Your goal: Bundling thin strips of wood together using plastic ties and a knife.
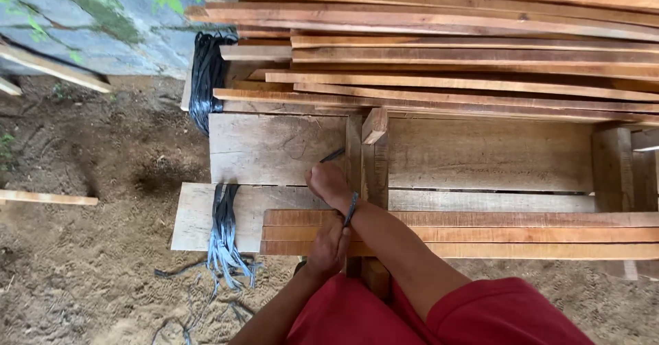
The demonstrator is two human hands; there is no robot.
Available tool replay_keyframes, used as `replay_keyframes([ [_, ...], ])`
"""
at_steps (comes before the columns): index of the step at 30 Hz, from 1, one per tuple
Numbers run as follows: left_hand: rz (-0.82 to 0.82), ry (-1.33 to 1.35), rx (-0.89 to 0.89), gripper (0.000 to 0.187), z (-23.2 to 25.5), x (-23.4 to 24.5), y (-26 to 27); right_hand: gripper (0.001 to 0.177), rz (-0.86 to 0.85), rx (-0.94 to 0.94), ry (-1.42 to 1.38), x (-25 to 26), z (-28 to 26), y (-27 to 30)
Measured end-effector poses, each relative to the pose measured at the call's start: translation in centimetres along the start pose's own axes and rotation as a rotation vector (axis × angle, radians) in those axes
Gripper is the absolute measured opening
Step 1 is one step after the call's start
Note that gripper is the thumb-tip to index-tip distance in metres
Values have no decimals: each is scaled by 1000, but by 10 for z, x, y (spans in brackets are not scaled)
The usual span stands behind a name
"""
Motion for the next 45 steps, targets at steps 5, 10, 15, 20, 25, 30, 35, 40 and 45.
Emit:
replay_keyframes([
  [5,-13,-27,120,37,6,8,-1,49,63,-10,-17,30,-7,-7],
  [10,-134,1,183,37,-35,1,1,54,225,-198,-578,94,-3,13],
  [15,-305,235,509,41,-25,24,-35,40,141,-590,-956,138,-14,94],
  [20,-150,439,674,42,-45,14,-34,34,18,-208,-781,131,-23,142],
  [25,77,447,642,40,-38,18,-28,30,-214,147,-415,144,-77,151],
  [30,149,180,598,48,-31,23,-18,29,-291,345,-112,136,-91,155],
  [35,76,-263,421,37,-10,32,-3,30,-320,385,13,115,-68,151],
  [40,93,-846,35,16,-36,-1,27,33,-316,360,23,112,-64,150],
  [45,201,-662,198,18,-30,-1,13,31,-311,292,-75,113,-62,150],
])
Point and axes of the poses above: each hand's wrist, its own y-axis away from the middle knuckle, its own x-axis out of the back of the hand, z = x × y, the point moved 4 cm from there along -y, towards the middle knuckle, and after that the axes turned 15 degrees about -y, right-handed, at the moved point
